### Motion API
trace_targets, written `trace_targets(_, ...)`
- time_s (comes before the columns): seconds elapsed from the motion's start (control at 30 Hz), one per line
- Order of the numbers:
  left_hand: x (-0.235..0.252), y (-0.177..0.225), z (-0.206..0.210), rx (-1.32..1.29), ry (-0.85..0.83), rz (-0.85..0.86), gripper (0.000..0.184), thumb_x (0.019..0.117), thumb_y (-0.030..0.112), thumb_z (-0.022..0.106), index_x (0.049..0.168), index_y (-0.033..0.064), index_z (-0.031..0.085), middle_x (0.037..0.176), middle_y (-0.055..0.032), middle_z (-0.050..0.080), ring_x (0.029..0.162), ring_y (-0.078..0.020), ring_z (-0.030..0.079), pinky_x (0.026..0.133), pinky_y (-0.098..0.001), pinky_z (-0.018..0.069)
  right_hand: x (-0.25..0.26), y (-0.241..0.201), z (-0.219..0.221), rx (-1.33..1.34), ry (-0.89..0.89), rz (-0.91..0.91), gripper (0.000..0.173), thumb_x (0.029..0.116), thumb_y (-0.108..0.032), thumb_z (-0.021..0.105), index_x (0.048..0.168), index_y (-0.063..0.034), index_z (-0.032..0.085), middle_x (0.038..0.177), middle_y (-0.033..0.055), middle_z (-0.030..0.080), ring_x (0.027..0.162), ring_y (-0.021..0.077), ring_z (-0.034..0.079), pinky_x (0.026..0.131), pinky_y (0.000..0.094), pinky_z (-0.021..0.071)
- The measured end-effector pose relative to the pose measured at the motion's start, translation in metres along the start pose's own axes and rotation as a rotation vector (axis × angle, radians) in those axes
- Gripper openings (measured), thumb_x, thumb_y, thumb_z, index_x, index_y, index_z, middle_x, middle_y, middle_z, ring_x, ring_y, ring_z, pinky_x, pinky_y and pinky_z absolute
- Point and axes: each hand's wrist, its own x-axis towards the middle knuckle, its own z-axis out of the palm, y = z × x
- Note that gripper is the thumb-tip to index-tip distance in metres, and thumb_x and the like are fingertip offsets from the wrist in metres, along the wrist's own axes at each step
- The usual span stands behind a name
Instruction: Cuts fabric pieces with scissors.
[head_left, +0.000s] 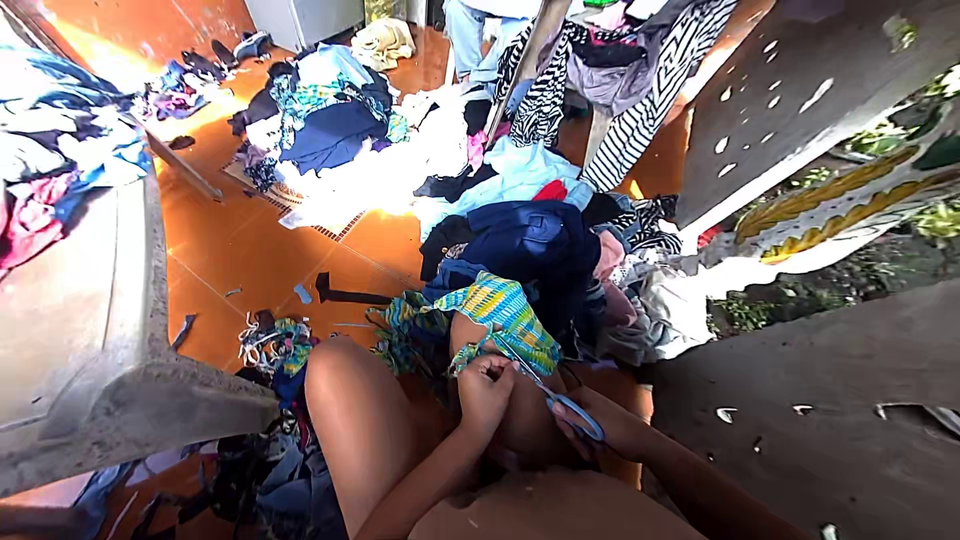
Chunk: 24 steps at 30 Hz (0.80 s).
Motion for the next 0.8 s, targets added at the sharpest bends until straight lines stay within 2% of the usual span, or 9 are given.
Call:
trace_targets(0.2, -0.003, -0.006, 0.000, -0.023, 0.004, 0.017, 0.012, 0.0893, 0.006, 0.072, 0.091, -0.0063, 0.073, 0.078, -0.0052, 0.070, 0.071, -0.0003, 0.061, 0.072, -0.0191, 0.0507, 0.004, 0.011, 0.000, -0.093, 0.026, -0.023, 0.033, 0.1036, -0.024, 0.050, 0.074, -0.0127, 0.060, 0.056, -0.0094, 0.060, 0.046, 0.0009, 0.054, 0.047, 0.0187, 0.0436)
trace_targets(0.37, -0.003, -0.008, 0.000, -0.030, 0.001, 0.045, 0.012, 0.0888, 0.006, 0.071, 0.090, -0.0061, 0.072, 0.075, -0.0030, 0.068, 0.068, 0.0014, 0.059, 0.069, -0.0169, 0.0494, 0.004, 0.006, 0.001, 0.051, 0.009, 0.024, 0.034, 0.1039, -0.025, 0.044, 0.075, -0.0137, 0.056, 0.058, -0.0063, 0.062, 0.046, 0.0024, 0.057, 0.044, 0.0165, 0.0435)
trace_targets(0.53, -0.004, -0.013, 0.000, -0.014, -0.015, 0.098, 0.012, 0.0880, 0.006, 0.071, 0.089, -0.0061, 0.072, 0.073, -0.0017, 0.066, 0.066, 0.0020, 0.057, 0.067, -0.0161, 0.0482, 0.007, -0.002, 0.006, -0.013, 0.058, 0.043, 0.039, 0.1067, -0.024, 0.048, 0.071, -0.0116, 0.059, 0.055, -0.0050, 0.062, 0.043, 0.0024, 0.053, 0.043, 0.0177, 0.0408)
trace_targets(0.8, -0.005, -0.020, 0.000, -0.016, -0.040, 0.139, 0.012, 0.0883, 0.006, 0.070, 0.087, -0.0055, 0.070, 0.071, -0.0009, 0.064, 0.065, 0.0014, 0.056, 0.066, -0.0167, 0.0473, 0.008, 0.004, 0.007, -0.012, 0.086, 0.013, 0.038, 0.1057, -0.021, 0.052, 0.070, -0.0110, 0.061, 0.055, -0.0067, 0.061, 0.043, 0.0003, 0.052, 0.043, 0.0171, 0.0399)
